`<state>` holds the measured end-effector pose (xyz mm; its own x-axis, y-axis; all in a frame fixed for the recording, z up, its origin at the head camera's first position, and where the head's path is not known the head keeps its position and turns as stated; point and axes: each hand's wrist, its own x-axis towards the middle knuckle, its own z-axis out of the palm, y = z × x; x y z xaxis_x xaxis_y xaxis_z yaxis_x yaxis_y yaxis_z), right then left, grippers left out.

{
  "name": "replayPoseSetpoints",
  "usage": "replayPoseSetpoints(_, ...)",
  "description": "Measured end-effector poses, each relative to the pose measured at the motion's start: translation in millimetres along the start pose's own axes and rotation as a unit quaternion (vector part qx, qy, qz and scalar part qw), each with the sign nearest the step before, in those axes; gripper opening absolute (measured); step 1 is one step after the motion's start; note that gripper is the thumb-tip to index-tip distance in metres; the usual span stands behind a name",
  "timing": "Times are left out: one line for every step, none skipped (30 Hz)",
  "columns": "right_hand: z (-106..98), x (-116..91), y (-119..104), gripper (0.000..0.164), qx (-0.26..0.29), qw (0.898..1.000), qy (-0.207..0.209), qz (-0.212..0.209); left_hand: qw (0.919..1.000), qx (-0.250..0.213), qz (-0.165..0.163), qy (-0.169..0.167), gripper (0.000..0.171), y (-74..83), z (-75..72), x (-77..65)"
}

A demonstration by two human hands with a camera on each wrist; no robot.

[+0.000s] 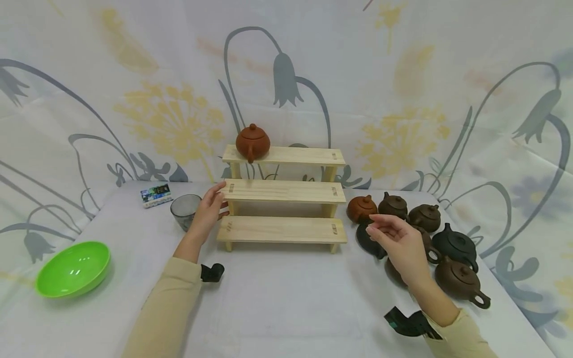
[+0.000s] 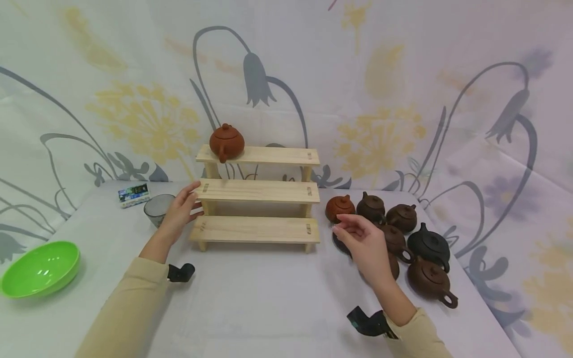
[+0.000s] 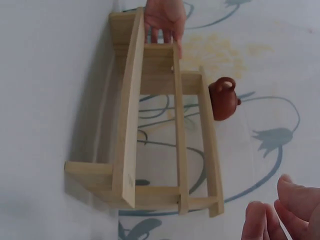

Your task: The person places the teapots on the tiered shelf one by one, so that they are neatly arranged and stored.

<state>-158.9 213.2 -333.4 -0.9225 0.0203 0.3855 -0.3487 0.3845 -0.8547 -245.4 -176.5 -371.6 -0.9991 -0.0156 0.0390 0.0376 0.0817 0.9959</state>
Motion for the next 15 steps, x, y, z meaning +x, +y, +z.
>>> replayPoseSetpoints(-2.9,-2.2,1.9,0.029,-0.008,1.0,0.003,-0.003,1.0,-0.001,0.001,-0.001,0.045,0.1,-0.2,-0.4)
replayPoseSetpoints(-5.7,-4.0,4.8,0.028,-0.01,1.0,0.006,-0.002,1.0,-0.002,0.001,-0.001,0.045,0.0,-0.5,-0.7)
replayPoseSetpoints(-8.6,-5.4,9.5,0.028,-0.013,1.0,0.01,-0.002,1.0,-0.002,0.002,-0.001,0.045,-0.2,-1.0,-1.0)
replayPoseSetpoints(-11.8,-6.5,15.6,0.028,-0.021,1.0,0.012,0.003,1.0,-0.003,0.003,-0.002,0.045,-0.4,-1.4,-1.1)
replayPoseSetpoints(-16.1,-6.4,28.8,0.029,-0.019,1.0,0.014,-0.001,1.0,-0.004,0.004,-0.003,0.045,-0.7,-1.9,-1.2)
replayPoseSetpoints(-20.2,-6.5,43.9,0.03,-0.018,1.0,0.017,-0.008,1.0,-0.003,0.005,-0.003,0.045,-1.0,-2.2,-1.2)
replayPoseSetpoints(-25.0,-6.2,60.4,0.032,-0.017,1.0,0.018,-0.015,1.0,-0.003,0.006,-0.004,0.045,-1.1,-2.3,-1.2)
replayPoseSetpoints(-29.3,-6.5,76.1,0.033,-0.013,0.999,0.022,-0.022,1.0,-0.002,0.007,-0.004,0.045,-1.4,-2.3,-1.0)
replayPoseSetpoints(-32.3,-8.2,79.7,0.034,-0.015,1.0,0.022,-0.016,1.0,-0.001,0.008,-0.004,0.045,-1.8,-2.1,-0.5)
replayPoseSetpoints(-34.9,-10.4,79.4,0.034,-0.019,0.999,0.022,-0.017,0.9999,0.0,0.01,-0.004,0.045,-2.0,-2.1,-0.2)
replayPoseSetpoints(-37.0,-13.1,76.3,0.034,-0.022,0.999,0.022,-0.019,0.9999,0.001,0.011,-0.004,0.045,-2.1,-1.8,0.0)
replayPoseSetpoints(-38.0,-16.7,66.5,0.034,-0.032,0.999,0.023,-0.011,0.9999,0.001,0.011,-0.004,0.045,-2.2,-1.4,0.3)
replayPoseSetpoints(-39.2,-20.2,55.3,0.033,-0.043,0.999,0.022,0.002,0.9999,0.0,0.011,-0.004,0.045,-2.2,-1.0,0.6)
replayPoseSetpoints(-39.4,-24.3,42.7,0.032,-0.053,0.998,0.025,0.016,0.9999,0.001,0.01,-0.003,0.045,-2.2,-0.8,0.9)
replayPoseSetpoints(-40.4,-27.8,32.0,0.031,-0.063,0.997,0.024,0.032,1.0,0.0,0.009,-0.004,0.045,-2.0,-0.4,1.0)
